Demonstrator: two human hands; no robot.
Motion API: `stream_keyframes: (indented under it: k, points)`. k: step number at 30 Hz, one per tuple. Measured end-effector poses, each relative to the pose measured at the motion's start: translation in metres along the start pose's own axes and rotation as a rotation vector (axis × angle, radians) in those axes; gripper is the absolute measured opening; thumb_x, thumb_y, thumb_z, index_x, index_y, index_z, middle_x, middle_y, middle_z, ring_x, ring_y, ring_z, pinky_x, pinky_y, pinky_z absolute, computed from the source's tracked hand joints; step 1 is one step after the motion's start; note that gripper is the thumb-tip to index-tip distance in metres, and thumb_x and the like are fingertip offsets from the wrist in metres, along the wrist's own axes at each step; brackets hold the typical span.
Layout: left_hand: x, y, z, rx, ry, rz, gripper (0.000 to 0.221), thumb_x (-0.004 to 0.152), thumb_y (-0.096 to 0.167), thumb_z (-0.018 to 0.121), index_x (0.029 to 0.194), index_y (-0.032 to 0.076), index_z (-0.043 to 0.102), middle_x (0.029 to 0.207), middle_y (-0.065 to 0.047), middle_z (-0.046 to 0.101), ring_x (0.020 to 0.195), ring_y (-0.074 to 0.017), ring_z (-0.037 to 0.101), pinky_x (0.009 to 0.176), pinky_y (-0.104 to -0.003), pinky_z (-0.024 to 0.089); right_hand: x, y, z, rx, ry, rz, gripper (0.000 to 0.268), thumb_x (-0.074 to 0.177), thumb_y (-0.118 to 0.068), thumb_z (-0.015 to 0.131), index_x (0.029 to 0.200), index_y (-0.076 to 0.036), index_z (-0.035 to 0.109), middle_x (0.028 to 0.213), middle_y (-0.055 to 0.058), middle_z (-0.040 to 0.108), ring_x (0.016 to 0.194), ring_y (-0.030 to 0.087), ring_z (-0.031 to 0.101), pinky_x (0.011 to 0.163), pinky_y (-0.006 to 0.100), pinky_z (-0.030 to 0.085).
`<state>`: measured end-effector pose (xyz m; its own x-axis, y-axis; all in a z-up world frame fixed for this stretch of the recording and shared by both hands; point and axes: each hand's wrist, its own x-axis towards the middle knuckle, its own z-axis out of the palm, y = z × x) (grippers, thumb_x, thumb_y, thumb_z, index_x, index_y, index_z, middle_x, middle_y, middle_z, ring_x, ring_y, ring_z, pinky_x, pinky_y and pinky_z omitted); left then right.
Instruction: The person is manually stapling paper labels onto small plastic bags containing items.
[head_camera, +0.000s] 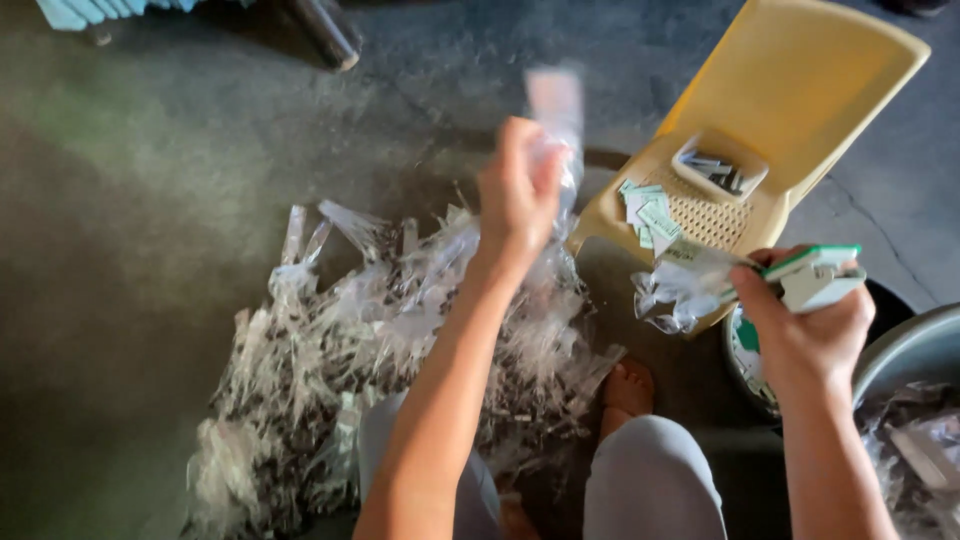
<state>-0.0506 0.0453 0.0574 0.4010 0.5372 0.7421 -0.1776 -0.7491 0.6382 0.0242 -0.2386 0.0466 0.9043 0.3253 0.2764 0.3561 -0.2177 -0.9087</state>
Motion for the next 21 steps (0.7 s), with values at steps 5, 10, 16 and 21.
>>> stream_keyframes:
  k: [5, 10, 16, 21]
  points:
    - [0.007, 0.027, 0.011, 0.051, -0.448, 0.019, 0.018, 0.083, -0.004, 0.066, 0.088, 0.003, 0.050, 0.076, -0.010, 0.062, 0.066, -0.0258, 0.058, 0.062, -0.040, 0.049, -0.004, -0.003, 0.006, -0.187, 0.045, -0.110, 0.022, 0.096, 0.002, 0.083, 0.113, 0.007, 0.069, 0.096, 0.014, 0.069, 0.076, 0.020, 0.060, 0.067, 0.031, 0.050]
    - [0.008, 0.071, -0.001, -0.090, -0.480, -0.048, 0.015, 0.079, -0.005, 0.068, 0.081, 0.003, 0.055, 0.068, -0.008, 0.064, 0.056, -0.0159, 0.060, 0.050, -0.028, 0.050, -0.005, -0.020, 0.043, -0.081, -0.033, -0.321, 0.027, 0.091, 0.008, 0.077, 0.110, 0.002, 0.059, 0.099, 0.013, 0.070, 0.081, 0.021, 0.066, 0.072, 0.031, 0.053]
    - [-0.011, 0.104, -0.020, -0.188, -0.429, -0.146, 0.022, 0.079, -0.003, 0.074, 0.091, 0.005, 0.057, 0.077, -0.001, 0.065, 0.062, -0.0111, 0.059, 0.054, -0.025, 0.048, 0.004, -0.037, 0.033, -0.080, -0.022, -0.324, 0.030, 0.094, 0.009, 0.080, 0.112, 0.002, 0.057, 0.102, 0.010, 0.069, 0.082, 0.018, 0.061, 0.076, 0.029, 0.051]
    - [-0.009, 0.106, -0.039, -0.149, -0.572, -0.143, 0.037, 0.077, 0.023, 0.081, 0.101, 0.003, 0.061, 0.088, -0.006, 0.070, 0.073, -0.0165, 0.067, 0.065, -0.029, 0.053, 0.003, -0.047, 0.025, -0.012, 0.000, -0.315, 0.030, 0.096, 0.013, 0.078, 0.114, 0.006, 0.055, 0.102, 0.016, 0.069, 0.079, 0.020, 0.064, 0.071, 0.029, 0.052]
